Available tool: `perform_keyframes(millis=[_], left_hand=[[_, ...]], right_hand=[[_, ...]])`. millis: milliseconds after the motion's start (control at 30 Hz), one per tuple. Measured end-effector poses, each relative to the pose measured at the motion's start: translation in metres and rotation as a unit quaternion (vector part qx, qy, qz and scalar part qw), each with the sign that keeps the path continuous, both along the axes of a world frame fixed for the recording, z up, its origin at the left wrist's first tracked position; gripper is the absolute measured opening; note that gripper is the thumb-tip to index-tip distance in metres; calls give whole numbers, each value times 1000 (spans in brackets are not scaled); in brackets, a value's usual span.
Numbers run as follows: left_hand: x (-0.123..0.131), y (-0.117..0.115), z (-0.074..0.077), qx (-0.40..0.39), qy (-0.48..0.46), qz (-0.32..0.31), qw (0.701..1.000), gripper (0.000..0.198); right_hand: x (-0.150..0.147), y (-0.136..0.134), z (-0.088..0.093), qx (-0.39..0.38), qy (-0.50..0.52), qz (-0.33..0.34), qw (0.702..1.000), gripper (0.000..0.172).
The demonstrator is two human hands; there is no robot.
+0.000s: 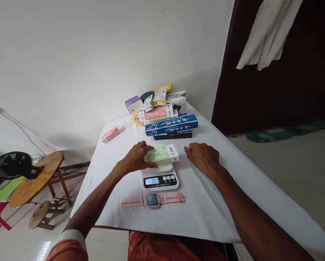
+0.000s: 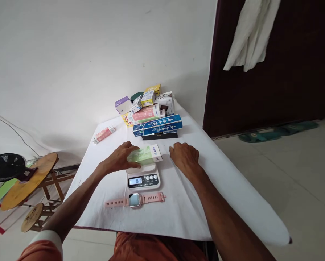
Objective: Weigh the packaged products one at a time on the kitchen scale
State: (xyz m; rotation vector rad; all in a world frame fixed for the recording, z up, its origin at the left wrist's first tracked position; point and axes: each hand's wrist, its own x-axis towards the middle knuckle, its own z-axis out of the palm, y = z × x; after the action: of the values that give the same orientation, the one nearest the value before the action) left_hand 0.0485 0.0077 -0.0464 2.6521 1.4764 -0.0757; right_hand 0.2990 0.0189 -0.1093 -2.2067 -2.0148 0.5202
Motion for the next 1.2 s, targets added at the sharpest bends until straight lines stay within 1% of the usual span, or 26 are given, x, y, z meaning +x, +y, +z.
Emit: perform_keyframes(millis=[100,133,200,267,367,467,567,633,667,733,833,900,933,1000,1100,1200], left_hand=[[-6,-2,7,15,-9,5,1000,86],[-10,-4,11,21,-23,6,999,87],[-18,-7,18,32,-56,6,998,80],[-23,-11,22,38,-72,5,997,71],[-23,-15,17,25,-56,4,998,69],[-17,-14,4,5,-29,8,1000,67],[-14,-12,-6,-8,-4,19,1000,59],[-16,-9,-6,-16,-6,16,1000,54],[-18,-7,-3,-20,-19,10,1000,54],[-19,-1,7,-21,-54,-2,998,56],[-10,19,26,30,-74,-14,997,60],[6,42,35,81,-58,-16,995,60],[16,55,37,102,-53,-13,993,60],[36,83,35,117,-44,-4,992,59],[59,119,24,118,-33,8,992,60],[67,137,13,122,-37,14,992,61]], right_hand=[[1,0,0,-3,0,4,1000,46],[1,0,0,-4,-1,4,1000,46],[1,-1,-1,-3,-3,6,1000,46],[0,-1,-1,-2,-8,6,1000,47],[-1,-1,-1,-4,-20,7,1000,48],[-2,-2,0,-7,-23,9,1000,48],[-2,-3,2,-5,-16,8,1000,48],[-2,-3,3,-7,-17,5,1000,47],[-2,-2,3,-10,-18,4,1000,47],[-1,-1,2,-16,-18,3,1000,47],[-1,0,1,-15,-13,-2,1000,47],[-1,-1,1,-15,-7,-5,1000,47],[-1,-1,1,-15,-4,-5,1000,48],[-2,-3,2,-13,0,-3,1000,49],[-1,-4,3,-4,-4,-1,1000,49],[0,-4,1,-8,-13,2,1000,48]])
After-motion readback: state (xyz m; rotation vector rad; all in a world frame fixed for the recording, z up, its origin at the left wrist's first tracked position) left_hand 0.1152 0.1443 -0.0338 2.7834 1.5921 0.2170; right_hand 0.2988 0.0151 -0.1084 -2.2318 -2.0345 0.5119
